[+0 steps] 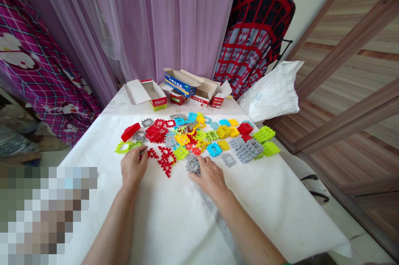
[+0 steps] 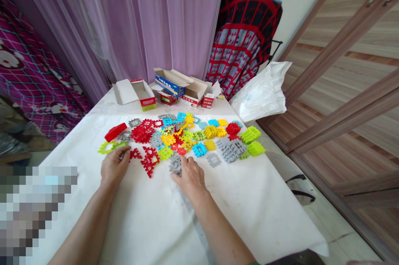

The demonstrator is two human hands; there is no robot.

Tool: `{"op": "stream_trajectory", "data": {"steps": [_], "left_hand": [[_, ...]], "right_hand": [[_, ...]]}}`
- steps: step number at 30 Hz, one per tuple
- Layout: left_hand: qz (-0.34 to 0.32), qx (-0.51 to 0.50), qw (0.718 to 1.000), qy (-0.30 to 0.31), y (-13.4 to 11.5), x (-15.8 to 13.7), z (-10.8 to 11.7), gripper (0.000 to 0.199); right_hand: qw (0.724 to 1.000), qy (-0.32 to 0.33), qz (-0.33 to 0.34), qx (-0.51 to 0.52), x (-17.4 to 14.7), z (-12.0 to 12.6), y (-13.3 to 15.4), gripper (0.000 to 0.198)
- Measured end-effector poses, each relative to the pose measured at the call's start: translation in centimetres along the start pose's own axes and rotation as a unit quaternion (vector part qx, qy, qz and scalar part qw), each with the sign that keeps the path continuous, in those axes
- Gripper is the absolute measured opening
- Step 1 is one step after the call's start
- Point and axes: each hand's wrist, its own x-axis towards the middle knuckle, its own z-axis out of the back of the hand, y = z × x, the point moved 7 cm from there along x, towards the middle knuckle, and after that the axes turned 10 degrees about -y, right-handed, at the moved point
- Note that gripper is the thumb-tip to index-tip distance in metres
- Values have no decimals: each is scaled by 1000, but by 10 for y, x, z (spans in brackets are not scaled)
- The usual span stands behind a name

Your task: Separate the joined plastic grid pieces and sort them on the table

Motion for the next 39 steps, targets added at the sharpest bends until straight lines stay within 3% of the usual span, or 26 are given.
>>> {"op": "stream_trajectory", "data": {"steps": [4, 7, 13, 18, 26, 39], "left_hand": [[2, 4, 1000, 3, 1, 0, -1, 30], [1, 6, 1000, 8, 2, 1, -2, 31], [5, 6, 1000, 12, 2, 1, -2, 34], [-5, 17, 1000, 18, 1, 1, -3, 35], [-13, 23, 1000, 7, 5, 1, -4, 33], [-19, 14, 1000, 1, 6, 2, -4, 32]], "right_hand": [[999, 6, 25, 20, -4, -2, -5, 45], [998, -28, 13, 46, -6, 1, -14, 44], [985, -128, -120, -4, -13, 32, -81, 36], [971, -80, -210, -80, -16, 44, -125, 43], [968, -34, -228, -101, -13, 35, -128, 45], [967, -35, -235, -96, -15, 37, -124, 49]]}}
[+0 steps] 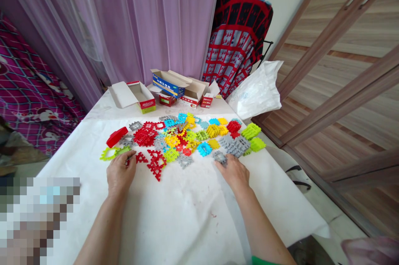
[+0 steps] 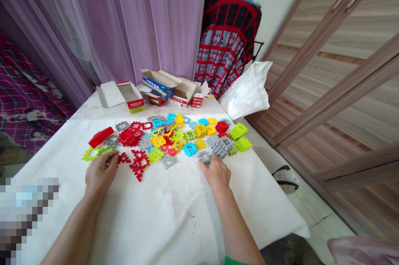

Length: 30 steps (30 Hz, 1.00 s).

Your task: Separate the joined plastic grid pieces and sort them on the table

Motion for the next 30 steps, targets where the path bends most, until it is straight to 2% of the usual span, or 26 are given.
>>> {"op": "stream_trajectory", "data": {"steps": [4, 7, 10, 13, 15, 17, 20, 23, 27, 30], "left_hand": [[1, -9, 1000, -2, -1, 0, 0, 31], [5, -18, 1000, -6, -1, 0, 1, 30], [8, -29, 999, -12, -2, -1, 1, 30], [8, -38, 999, -17, -2, -2, 2, 30], [6, -46, 999, -20, -2, -2, 2, 31], [5, -53, 998, -22, -1, -3, 2, 30], [9, -56, 998, -22, 0, -2, 2, 28], [11, -57, 998, -19, 0, -1, 1, 29], [11, -59, 998, -16, -1, 0, 1, 28], [12, -58, 998, -14, -2, 0, 1, 28]], "right_hand": [[999, -25, 17, 15, 1, 13, 1, 47], [994, -61, 82, 41, 4, 26, 23, 34], [975, -69, 193, 92, 4, 30, 72, 24], [935, -49, 318, 148, 0, 23, 138, 20], [903, -34, 392, 175, -3, 15, 181, 22], [881, -26, 434, 188, -4, 8, 215, 29], [879, -10, 447, 164, 0, -3, 244, 38], [886, 7, 448, 120, 4, -11, 256, 33], [877, 4, 466, 115, 3, -10, 260, 24], [894, -16, 422, 150, 10, 1, 248, 31]]}}
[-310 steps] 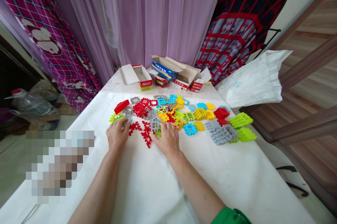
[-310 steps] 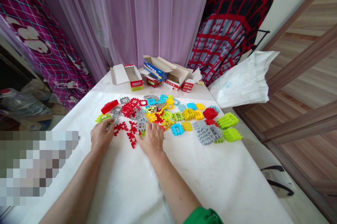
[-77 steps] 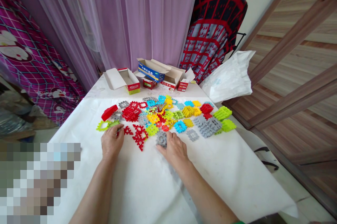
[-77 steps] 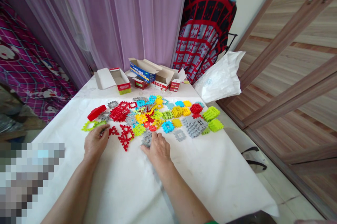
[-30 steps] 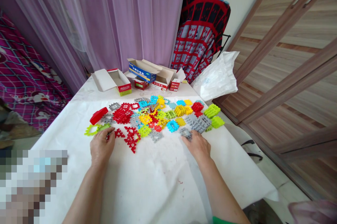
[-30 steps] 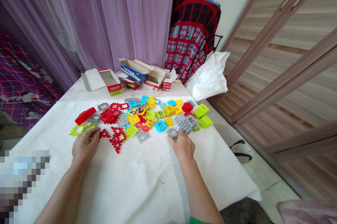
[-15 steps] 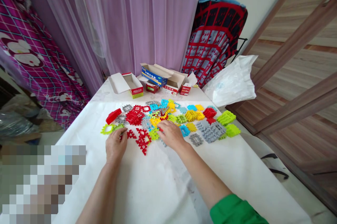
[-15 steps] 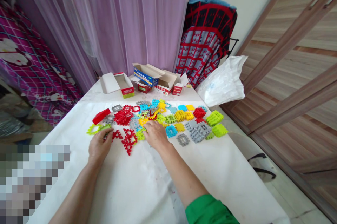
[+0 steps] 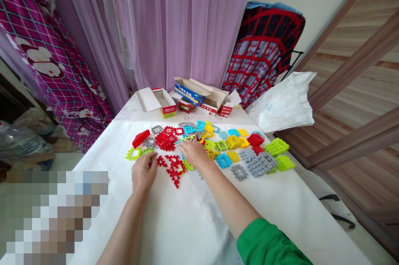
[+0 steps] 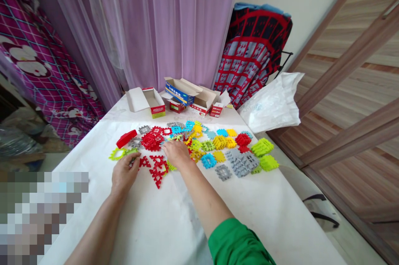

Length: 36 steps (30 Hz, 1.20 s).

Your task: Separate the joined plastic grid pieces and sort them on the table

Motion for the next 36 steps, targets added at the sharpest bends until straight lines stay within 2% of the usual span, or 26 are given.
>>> {"op": "stream_trajectory", "data": {"steps": [2, 4, 8, 11, 13, 16, 18, 20, 22, 24, 29, 36], "left_hand": [[0, 7, 1000, 4, -1, 0, 0, 29], [0, 13, 1000, 6, -1, -1, -1, 29], [0, 20, 1000, 10, -2, -1, -1, 29], [-3, 19, 1000, 7, -3, -1, 1, 29], [-4, 17, 1000, 7, -4, -1, 2, 29], [-5, 15, 1000, 9, -3, -2, 2, 31], [-5, 13, 1000, 8, -3, -3, 2, 31], [-5, 14, 1000, 6, -3, -3, 2, 31], [-5, 17, 1000, 9, -3, -2, 1, 30], [-7, 20, 1000, 12, -3, -2, -1, 31], [-3, 21, 1000, 13, -2, -2, 0, 31], [1, 13, 1000, 3, -3, -2, 3, 28]], "right_hand": [[998, -33, -52, 25, -6, 14, -14, 32], [994, -30, -75, 75, -15, 23, -28, 32], [982, 102, -23, 156, -32, 21, -45, 33], [975, 165, -4, 148, -37, 15, -54, 26], [981, 146, -1, 124, -34, 16, -58, 23], [995, 53, -12, 81, -32, 27, -57, 27], [997, 4, -68, 36, -41, 34, -59, 27], [988, -18, -150, -20, -58, 39, -62, 25], [973, -18, -219, -64, -80, 40, -61, 24], [965, -6, -248, -87, -96, 37, -55, 32], [963, -3, -251, -97, -104, 25, -43, 45], [965, -4, -243, -95, -96, 21, -40, 37]]}}
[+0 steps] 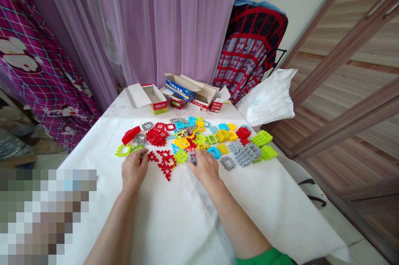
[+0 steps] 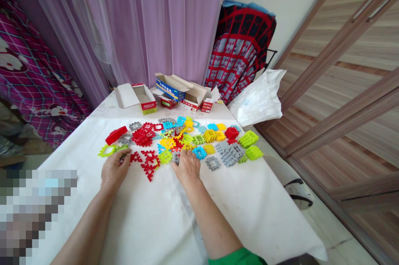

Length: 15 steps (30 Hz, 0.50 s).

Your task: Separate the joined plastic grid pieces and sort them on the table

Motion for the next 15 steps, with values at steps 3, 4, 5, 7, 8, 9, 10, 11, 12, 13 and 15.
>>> {"op": "stream_trajectory", "data": {"steps": [3, 4, 5, 7, 8, 9, 10, 11, 12, 13, 15], "left_hand": [[3, 4, 1000, 1, 0, 0, 0, 29], [3, 6, 1000, 1, 1, 1, 0, 29], [3, 7, 1000, 1, 1, 1, 0, 29], [2, 9, 1000, 0, 2, 1, -1, 28], [1, 10, 1000, 0, 3, 1, -1, 28], [0, 12, 1000, -1, 3, 1, -1, 28], [0, 14, 1000, 0, 3, 2, -2, 29], [0, 17, 1000, 1, 3, 2, -2, 29], [1, 21, 1000, 3, 3, 2, -2, 30], [2, 25, 1000, 6, 3, 1, -2, 32], [3, 30, 999, 11, 2, 1, -2, 33]], "right_hand": [[1000, -4, 11, 23, -4, 8, -3, 39], [999, -9, 15, 37, -6, 13, -8, 40], [998, -15, 16, 51, -8, 18, -14, 41], [997, -26, 5, 68, -13, 29, -35, 40], [997, -31, -8, 71, -15, 34, -50, 41], [997, -36, -25, 68, -17, 39, -66, 41], [996, -42, -43, 63, -18, 43, -82, 42], [996, -46, -60, 53, -19, 46, -99, 43], [995, -46, -75, 42, -20, 47, -114, 43], [995, -41, -86, 31, -20, 47, -127, 44], [995, -24, -95, 19, -19, 44, -144, 44]]}}
